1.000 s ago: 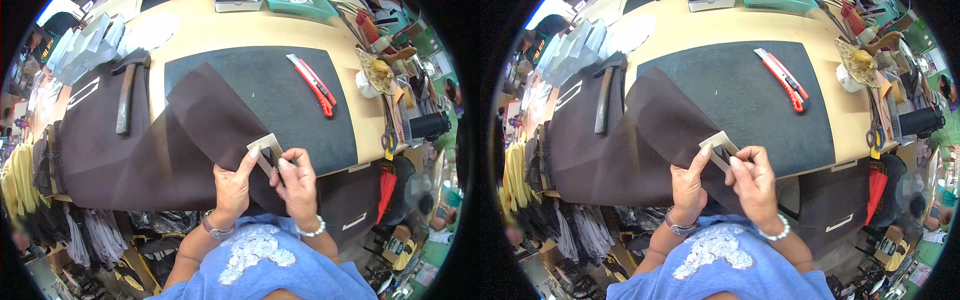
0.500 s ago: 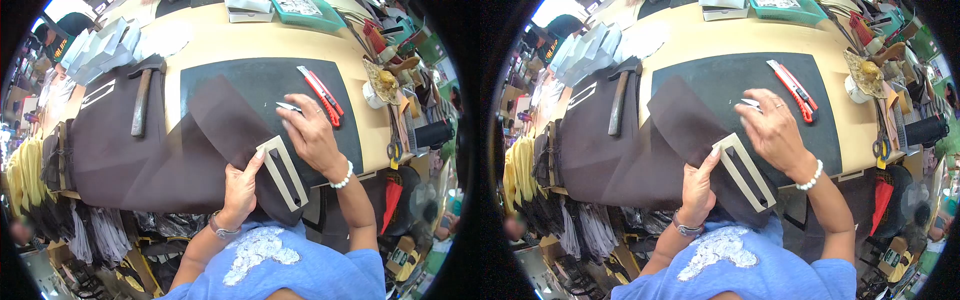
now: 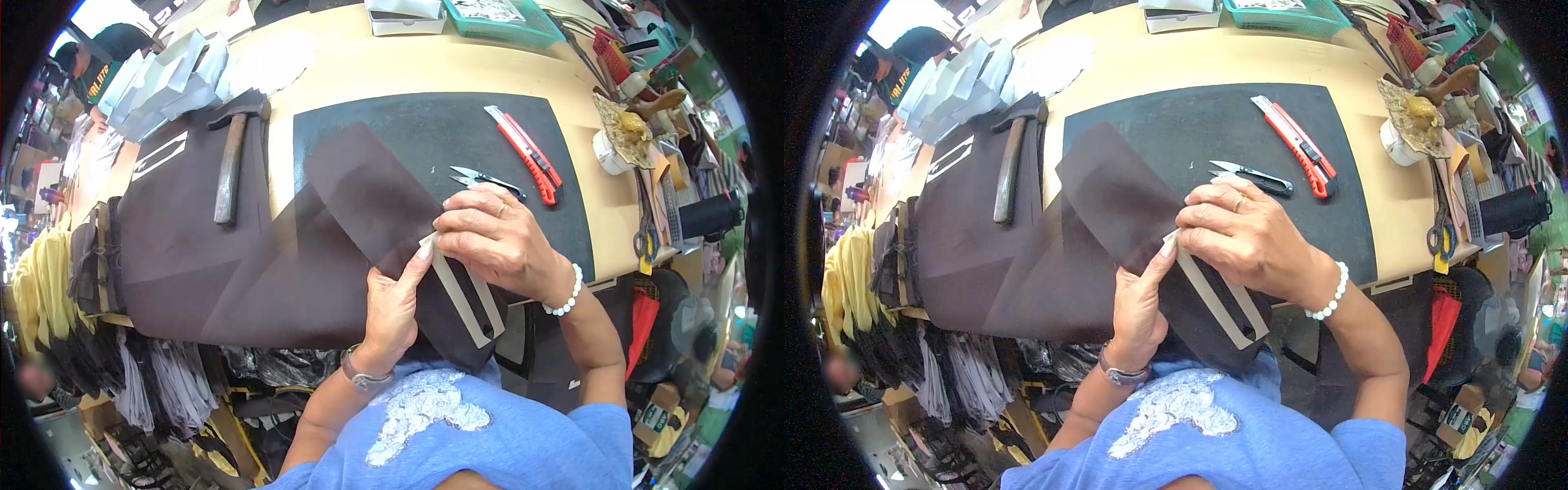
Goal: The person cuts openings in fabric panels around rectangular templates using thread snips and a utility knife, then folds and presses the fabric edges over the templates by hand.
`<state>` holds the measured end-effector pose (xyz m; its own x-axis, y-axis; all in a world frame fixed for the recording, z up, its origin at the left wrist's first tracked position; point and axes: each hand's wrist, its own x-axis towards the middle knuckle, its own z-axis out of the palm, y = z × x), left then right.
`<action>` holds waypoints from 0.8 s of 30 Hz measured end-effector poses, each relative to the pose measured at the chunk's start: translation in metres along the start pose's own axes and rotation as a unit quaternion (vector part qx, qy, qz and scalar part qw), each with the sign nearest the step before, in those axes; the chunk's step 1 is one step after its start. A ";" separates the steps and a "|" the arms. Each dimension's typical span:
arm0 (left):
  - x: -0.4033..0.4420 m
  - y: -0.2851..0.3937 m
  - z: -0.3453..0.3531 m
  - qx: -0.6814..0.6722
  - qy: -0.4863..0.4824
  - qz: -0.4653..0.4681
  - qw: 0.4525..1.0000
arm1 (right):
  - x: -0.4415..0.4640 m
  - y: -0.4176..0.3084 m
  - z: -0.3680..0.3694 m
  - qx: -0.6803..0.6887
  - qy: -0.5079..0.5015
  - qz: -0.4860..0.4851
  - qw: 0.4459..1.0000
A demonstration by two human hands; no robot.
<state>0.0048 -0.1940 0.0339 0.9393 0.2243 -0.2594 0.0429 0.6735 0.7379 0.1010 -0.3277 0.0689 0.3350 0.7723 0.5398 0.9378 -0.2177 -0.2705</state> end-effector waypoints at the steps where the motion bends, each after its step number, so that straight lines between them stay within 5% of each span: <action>1: 0.000 0.000 0.000 0.004 0.000 0.006 1.000 | 0.001 0.001 0.001 0.015 0.002 0.003 1.000; 7: 0.002 0.000 -0.003 -0.015 -0.003 -0.012 1.000 | 0.009 0.010 0.012 0.159 -0.028 0.120 0.980; 10: 0.002 0.004 -0.004 -0.038 -0.010 -0.040 0.998 | 0.022 -0.002 0.012 0.352 -0.044 0.375 0.856; 11: 0.002 0.007 -0.005 -0.048 -0.011 -0.052 0.997 | 0.022 -0.001 0.018 0.373 -0.029 0.389 0.842; 14: 0.000 0.010 -0.001 -0.019 -0.006 -0.046 0.999 | 0.019 0.000 0.027 0.088 0.121 0.215 0.965; 18: 0.008 0.006 -0.001 -0.024 0.008 0.008 1.000 | 0.005 -0.039 0.014 0.156 0.201 0.320 0.913; 24: 0.023 0.012 -0.001 -0.054 -0.004 0.033 0.998 | -0.023 -0.082 0.029 0.155 0.138 0.423 0.882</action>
<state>0.0265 -0.1802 0.0368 0.9420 0.2642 -0.2071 -0.0551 0.7301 0.6811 0.0140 -0.3101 0.0560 0.9526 0.2281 0.2010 0.2850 -0.4398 -0.8517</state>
